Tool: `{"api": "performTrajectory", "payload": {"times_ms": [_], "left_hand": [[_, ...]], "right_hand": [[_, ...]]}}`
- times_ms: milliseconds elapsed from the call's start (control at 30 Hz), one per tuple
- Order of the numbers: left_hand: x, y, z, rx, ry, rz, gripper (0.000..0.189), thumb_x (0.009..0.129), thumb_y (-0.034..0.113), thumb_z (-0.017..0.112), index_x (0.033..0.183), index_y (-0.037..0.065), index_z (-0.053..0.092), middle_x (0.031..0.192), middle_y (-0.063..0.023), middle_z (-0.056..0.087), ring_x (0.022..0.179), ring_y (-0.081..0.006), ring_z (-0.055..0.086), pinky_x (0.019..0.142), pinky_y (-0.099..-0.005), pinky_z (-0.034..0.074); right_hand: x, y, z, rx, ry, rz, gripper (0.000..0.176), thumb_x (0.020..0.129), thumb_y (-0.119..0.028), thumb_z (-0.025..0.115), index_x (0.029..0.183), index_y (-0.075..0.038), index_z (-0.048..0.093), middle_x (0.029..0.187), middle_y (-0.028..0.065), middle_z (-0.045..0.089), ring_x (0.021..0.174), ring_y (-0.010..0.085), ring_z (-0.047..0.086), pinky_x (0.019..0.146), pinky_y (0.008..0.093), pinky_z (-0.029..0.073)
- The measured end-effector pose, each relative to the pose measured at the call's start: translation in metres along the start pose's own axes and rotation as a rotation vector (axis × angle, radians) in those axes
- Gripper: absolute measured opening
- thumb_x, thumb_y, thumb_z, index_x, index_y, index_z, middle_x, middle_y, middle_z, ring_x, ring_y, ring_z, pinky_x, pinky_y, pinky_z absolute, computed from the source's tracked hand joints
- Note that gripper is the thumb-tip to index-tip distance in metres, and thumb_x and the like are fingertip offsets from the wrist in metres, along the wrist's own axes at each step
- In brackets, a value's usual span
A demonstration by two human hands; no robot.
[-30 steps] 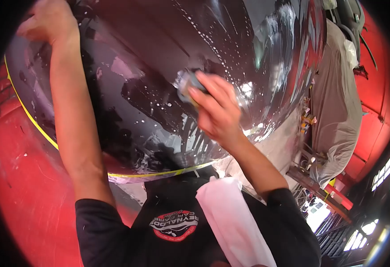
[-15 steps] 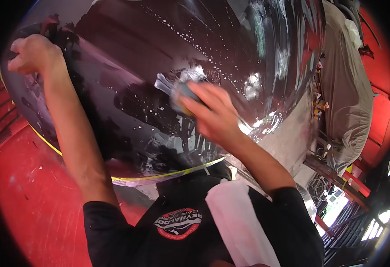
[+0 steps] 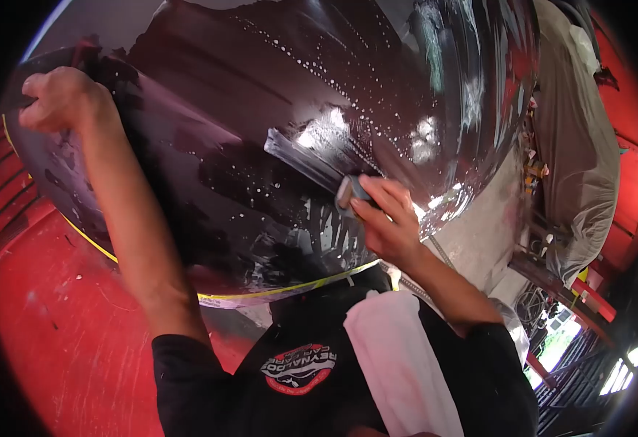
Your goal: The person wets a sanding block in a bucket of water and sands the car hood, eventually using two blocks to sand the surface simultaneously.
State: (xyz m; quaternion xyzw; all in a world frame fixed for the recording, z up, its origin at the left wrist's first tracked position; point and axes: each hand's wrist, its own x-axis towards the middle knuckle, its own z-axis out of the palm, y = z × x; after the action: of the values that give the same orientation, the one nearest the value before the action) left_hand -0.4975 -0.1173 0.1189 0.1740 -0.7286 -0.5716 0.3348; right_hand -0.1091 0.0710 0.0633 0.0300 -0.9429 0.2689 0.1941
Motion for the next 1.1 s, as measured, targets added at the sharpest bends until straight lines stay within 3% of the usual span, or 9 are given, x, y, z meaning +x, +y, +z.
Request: {"api": "performTrajectory", "payload": {"times_ms": [133,333,433,600,733,867,933,1033,1100], "left_hand": [[0.005,-0.016,0.004,-0.092,0.123,0.0,0.053,0.098,0.02,0.041,0.117,-0.029,0.039,0.124,-0.0435,0.049,0.116,-0.0468,0.056,0.098,-0.0506,0.048],[0.003,-0.009,0.004,-0.051,0.105,0.024,0.055,0.097,0.021,0.042,0.118,-0.03,0.039,0.123,-0.0432,0.049,0.118,-0.0481,0.054,0.101,-0.0504,0.045],[-0.004,-0.002,-0.001,-0.103,0.098,0.004,0.056,0.097,0.021,0.042,0.119,-0.03,0.039,0.124,-0.0432,0.049,0.119,-0.0483,0.054,0.102,-0.0508,0.044],[0.011,-0.019,0.005,-0.083,0.116,0.004,0.054,0.096,0.02,0.044,0.119,-0.029,0.039,0.125,-0.0441,0.049,0.118,-0.0481,0.054,0.101,-0.0504,0.045],[0.023,-0.033,0.014,-0.193,0.109,0.001,0.053,0.096,0.02,0.048,0.122,-0.025,0.039,0.126,-0.0411,0.05,0.117,-0.0475,0.056,0.096,-0.049,0.049],[0.021,-0.029,0.004,-0.3,0.065,0.073,0.044,0.094,0.012,0.053,0.111,-0.027,0.042,0.119,-0.0378,0.054,0.098,-0.0417,0.065,0.082,-0.0447,0.059],[0.027,-0.041,0.009,0.038,0.133,0.096,0.044,0.091,0.011,0.055,0.107,-0.028,0.043,0.115,-0.0411,0.055,0.098,-0.0435,0.066,0.085,-0.0475,0.055],[0.001,-0.012,0.007,-0.058,0.155,0.017,0.048,0.098,0.025,0.052,0.119,-0.018,0.05,0.119,-0.0321,0.061,0.11,-0.0393,0.061,0.095,-0.0452,0.046],[0.005,-0.013,0.009,-0.133,0.175,0.064,0.057,0.103,0.036,0.046,0.129,-0.015,0.051,0.123,-0.029,0.061,0.117,-0.0352,0.059,0.102,-0.0404,0.041]], "right_hand": [[0.066,-0.017,0.006,0.062,-0.087,-0.056,0.052,0.065,0.008,0.072,0.114,-0.008,0.069,0.133,0.015,0.063,0.115,0.0338,0.061,0.093,0.0435,0.05],[-0.004,-0.008,0.003,0.019,0.026,0.027,0.052,0.063,0.008,0.075,0.112,-0.008,0.07,0.125,0.0141,0.067,0.106,0.0334,0.065,0.089,0.042,0.051],[0.073,-0.021,0.013,0.029,-0.03,-0.04,0.05,0.068,0.006,0.075,0.114,-0.01,0.071,0.129,0.0146,0.064,0.104,0.0346,0.064,0.09,0.0423,0.052],[-0.013,0.001,0.013,-0.082,0.047,-0.024,0.048,0.069,0.008,0.073,0.114,-0.009,0.071,0.126,0.0196,0.063,0.109,0.0365,0.063,0.091,0.0434,0.051],[0.03,-0.008,0.013,-0.095,0.059,-0.055,0.053,0.067,0.007,0.073,0.118,-0.009,0.069,0.131,0.0183,0.061,0.109,0.034,0.063,0.09,0.0433,0.053],[0.036,-0.005,0.005,-0.082,-0.007,-0.088,0.052,0.067,0.007,0.073,0.117,-0.008,0.069,0.13,0.0184,0.062,0.108,0.0338,0.064,0.09,0.043,0.052],[-0.005,-0.001,-0.003,-0.105,-0.038,-0.078,0.052,0.067,0.008,0.072,0.116,-0.008,0.07,0.129,0.019,0.062,0.108,0.0352,0.064,0.09,0.0442,0.052],[-0.021,0.006,0.002,-0.105,0.069,-0.055,0.053,0.066,0.011,0.069,0.115,-0.005,0.07,0.126,0.0235,0.062,0.108,0.0417,0.063,0.091,0.0487,0.051],[0.046,-0.008,0.022,-0.105,0.048,-0.095,0.053,0.066,0.01,0.068,0.116,-0.006,0.069,0.13,0.0229,0.06,0.109,0.0397,0.063,0.092,0.0481,0.05]]}}
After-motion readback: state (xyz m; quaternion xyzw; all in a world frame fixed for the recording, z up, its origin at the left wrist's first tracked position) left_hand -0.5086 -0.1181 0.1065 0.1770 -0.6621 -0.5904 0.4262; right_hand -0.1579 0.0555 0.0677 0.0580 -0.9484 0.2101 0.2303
